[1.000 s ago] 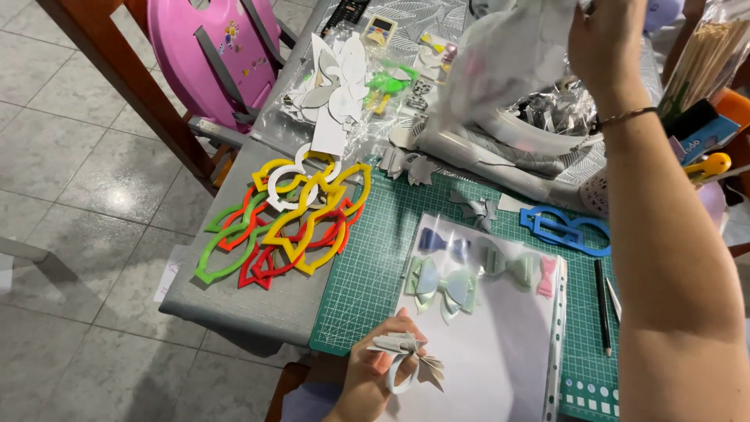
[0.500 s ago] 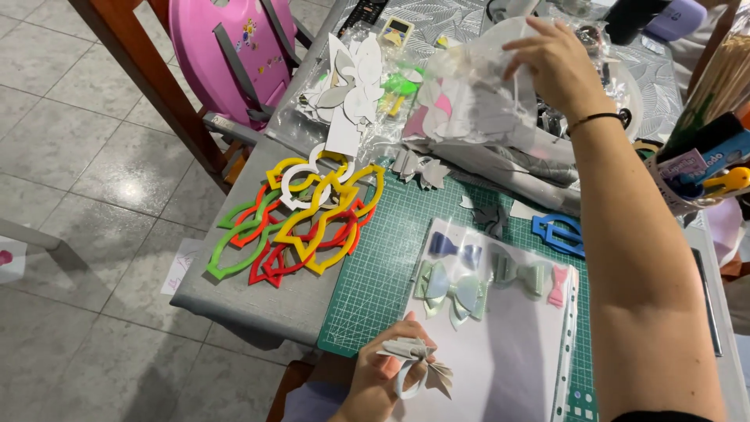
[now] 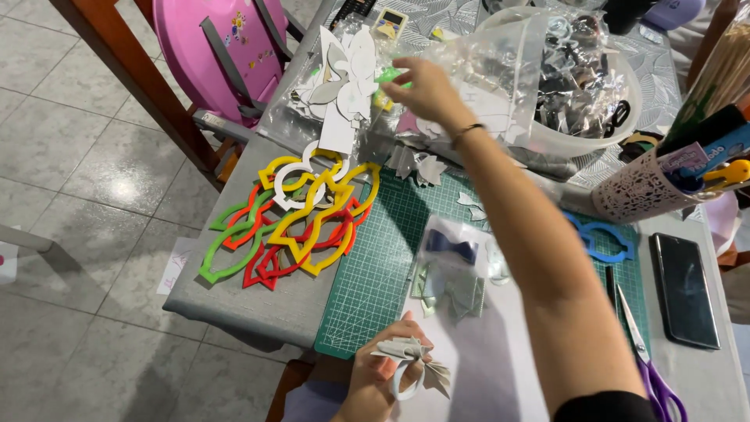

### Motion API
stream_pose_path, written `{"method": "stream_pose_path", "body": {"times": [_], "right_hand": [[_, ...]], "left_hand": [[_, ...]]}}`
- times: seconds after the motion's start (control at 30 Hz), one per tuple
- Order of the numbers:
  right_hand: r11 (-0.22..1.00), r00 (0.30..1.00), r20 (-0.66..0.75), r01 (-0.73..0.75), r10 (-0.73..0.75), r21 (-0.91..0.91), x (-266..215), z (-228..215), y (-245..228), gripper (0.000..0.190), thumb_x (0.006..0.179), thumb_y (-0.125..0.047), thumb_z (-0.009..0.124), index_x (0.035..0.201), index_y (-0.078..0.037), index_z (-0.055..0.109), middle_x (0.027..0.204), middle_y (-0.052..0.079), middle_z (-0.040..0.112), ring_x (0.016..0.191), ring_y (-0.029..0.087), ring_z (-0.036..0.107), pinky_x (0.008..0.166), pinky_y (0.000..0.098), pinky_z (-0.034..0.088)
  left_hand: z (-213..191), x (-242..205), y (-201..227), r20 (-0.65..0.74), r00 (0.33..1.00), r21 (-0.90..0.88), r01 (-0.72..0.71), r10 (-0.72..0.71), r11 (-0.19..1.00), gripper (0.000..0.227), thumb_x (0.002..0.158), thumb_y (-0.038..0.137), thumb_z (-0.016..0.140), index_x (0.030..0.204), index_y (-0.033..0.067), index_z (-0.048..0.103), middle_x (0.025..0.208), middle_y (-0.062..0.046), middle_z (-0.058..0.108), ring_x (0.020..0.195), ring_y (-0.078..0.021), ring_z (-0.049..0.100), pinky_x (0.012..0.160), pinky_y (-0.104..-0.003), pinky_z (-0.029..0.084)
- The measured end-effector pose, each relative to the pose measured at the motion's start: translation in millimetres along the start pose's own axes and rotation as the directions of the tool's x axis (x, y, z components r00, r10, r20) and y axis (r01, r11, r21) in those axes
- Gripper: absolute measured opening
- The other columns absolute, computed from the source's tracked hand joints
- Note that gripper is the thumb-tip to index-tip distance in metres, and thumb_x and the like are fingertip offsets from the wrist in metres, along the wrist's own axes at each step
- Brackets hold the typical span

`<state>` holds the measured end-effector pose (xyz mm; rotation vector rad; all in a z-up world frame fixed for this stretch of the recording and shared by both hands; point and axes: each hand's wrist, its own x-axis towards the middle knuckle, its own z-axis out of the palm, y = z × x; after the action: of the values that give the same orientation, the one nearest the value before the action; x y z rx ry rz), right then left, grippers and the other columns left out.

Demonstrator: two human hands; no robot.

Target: Organizing and packing various craft components and templates into plastic sleeves

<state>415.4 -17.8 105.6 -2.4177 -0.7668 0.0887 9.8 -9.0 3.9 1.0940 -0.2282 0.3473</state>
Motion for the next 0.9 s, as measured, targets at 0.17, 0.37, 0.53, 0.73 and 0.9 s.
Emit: {"method": "stream_pose_path", "body": {"times": [0.17, 0.37, 0.53, 0.73, 0.9], "right_hand": [[0.963, 0.968, -0.07, -0.228, 0.24, 0.146, 37, 69, 6, 0.089, 0.094, -0.06, 0.059, 0.154, -0.005, 0.026, 0.123, 0.02, 0.067, 0.08, 0.014, 0.069, 0.074, 0.026, 0.064], [0.94, 0.907, -0.277, -0.338, 0.316, -0.033, 62, 107, 3, 0.142, 0.069, -0.088, 0.073, 0.159, 0.002, 0.009, 0.143, 0.031, 0.047, 0.114, 0.039, 0.062, 0.076, 0.047, 0.061], [0.903, 0.884, -0.188, -0.425, 0.429, 0.06, 68, 96, -1, 0.148, 0.066, -0.067, 0.095, 0.16, -0.005, -0.001, 0.153, 0.033, 0.036, 0.104, 0.036, 0.07, 0.079, 0.043, 0.063], [0.905, 0.898, -0.152, -0.385, 0.412, 0.179, 67, 89, -3, 0.105, 0.065, -0.048, 0.099, 0.135, -0.005, 0.034, 0.102, 0.01, 0.072, 0.087, 0.022, 0.071, 0.07, 0.0367, 0.063], [0.892, 0.896, -0.147, -0.375, 0.419, 0.253, 68, 81, 4, 0.107, 0.061, -0.044, 0.099, 0.139, -0.006, 0.037, 0.115, 0.008, 0.074, 0.096, 0.019, 0.071, 0.079, 0.0327, 0.063]], "left_hand": [[2, -3, -7, -0.065, 0.997, -0.04, 0.039, -0.041, 0.998, 0.017, 0.096, 0.017, 0.075, 0.101, 0.0015, 0.072, 0.1, -0.008, 0.068, 0.095, -0.0205, 0.066, 0.123, -0.049, 0.036], [-4, -8, -32, -0.07, 0.992, 0.06, -0.101, 0.105, 0.993, 0.006, 0.093, 0.005, 0.076, 0.091, 0.0, 0.079, 0.097, -0.014, 0.07, 0.095, -0.0227, 0.069, 0.122, -0.049, 0.04], [-5, -7, -30, -0.056, 0.99, 0.076, -0.126, 0.13, 0.989, 0.012, 0.095, 0.006, 0.074, 0.088, -0.0041, 0.074, 0.093, -0.017, 0.071, 0.092, -0.0228, 0.07, 0.12, -0.047, 0.044], [-12, -22, -48, -0.089, 0.976, -0.192, 0.177, -0.197, 0.965, 0.019, 0.092, 0.01, 0.074, 0.095, -0.0087, 0.071, 0.095, -0.018, 0.07, 0.081, -0.02, 0.075, 0.109, -0.029, 0.047], [-5, -5, -30, -0.064, 0.99, 0.12, -0.116, 0.124, 0.986, 0.012, 0.094, 0.006, 0.075, 0.085, -0.0024, 0.074, 0.092, -0.015, 0.072, 0.091, -0.0218, 0.07, 0.115, -0.039, 0.047]]}}
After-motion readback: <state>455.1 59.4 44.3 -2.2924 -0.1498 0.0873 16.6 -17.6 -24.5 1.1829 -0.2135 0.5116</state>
